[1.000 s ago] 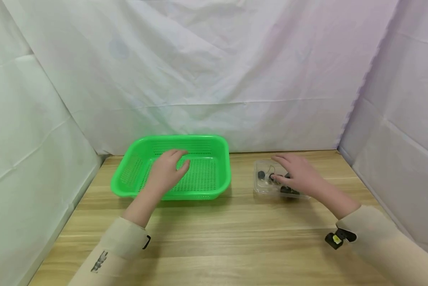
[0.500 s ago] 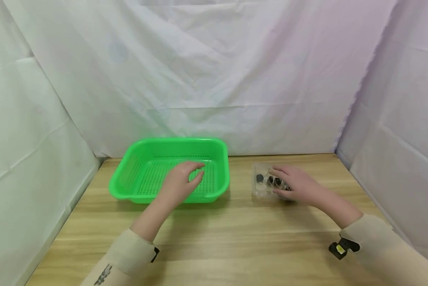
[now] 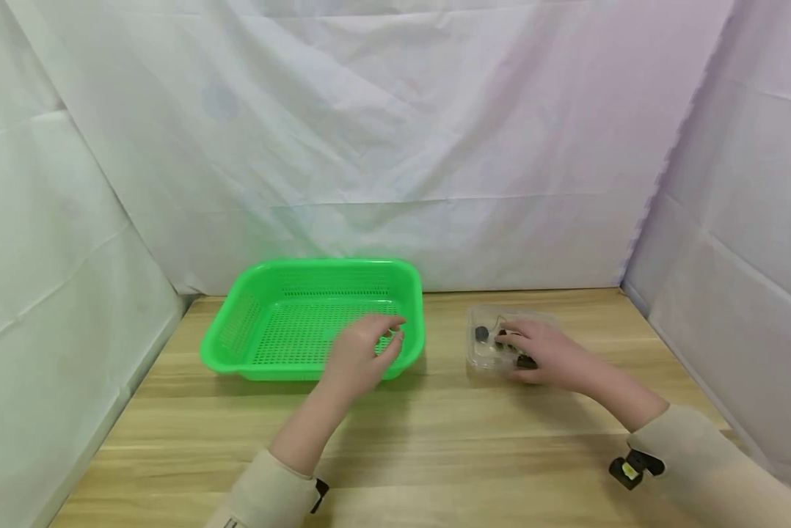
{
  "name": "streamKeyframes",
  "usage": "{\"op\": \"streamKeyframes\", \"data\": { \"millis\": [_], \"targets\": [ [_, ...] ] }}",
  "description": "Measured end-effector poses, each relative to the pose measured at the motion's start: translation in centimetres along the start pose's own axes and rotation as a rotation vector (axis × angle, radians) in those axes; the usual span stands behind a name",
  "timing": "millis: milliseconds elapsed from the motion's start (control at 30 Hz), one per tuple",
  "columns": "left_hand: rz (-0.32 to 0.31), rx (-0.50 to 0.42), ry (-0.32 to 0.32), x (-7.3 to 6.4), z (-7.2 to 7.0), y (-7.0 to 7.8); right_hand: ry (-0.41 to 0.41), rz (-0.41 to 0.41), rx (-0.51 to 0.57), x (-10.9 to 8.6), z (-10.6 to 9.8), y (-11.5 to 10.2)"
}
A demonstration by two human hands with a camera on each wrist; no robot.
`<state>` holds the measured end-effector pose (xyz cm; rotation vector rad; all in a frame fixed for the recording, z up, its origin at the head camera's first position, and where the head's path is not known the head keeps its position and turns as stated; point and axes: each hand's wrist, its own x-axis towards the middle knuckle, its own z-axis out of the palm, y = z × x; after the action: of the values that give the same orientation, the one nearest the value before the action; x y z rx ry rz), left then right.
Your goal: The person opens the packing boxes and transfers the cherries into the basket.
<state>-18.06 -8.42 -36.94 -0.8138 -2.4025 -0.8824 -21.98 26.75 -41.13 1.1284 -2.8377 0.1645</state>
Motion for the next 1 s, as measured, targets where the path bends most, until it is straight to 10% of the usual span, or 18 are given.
{"op": "streamKeyframes", "data": {
  "millis": [500, 1000],
  "targets": [
    [-0.113, -0.03, -0.124, 0.6, 3.3, 2.7, 0.051, -0.043, -0.008, 0.0, 0.5, 0.0],
    [-0.049, 0.173, -0.323, 2.3, 6.0, 2.8, 0.037, -0.029, -0.002, 0.8, 1.0, -0.7]
  ]
}}
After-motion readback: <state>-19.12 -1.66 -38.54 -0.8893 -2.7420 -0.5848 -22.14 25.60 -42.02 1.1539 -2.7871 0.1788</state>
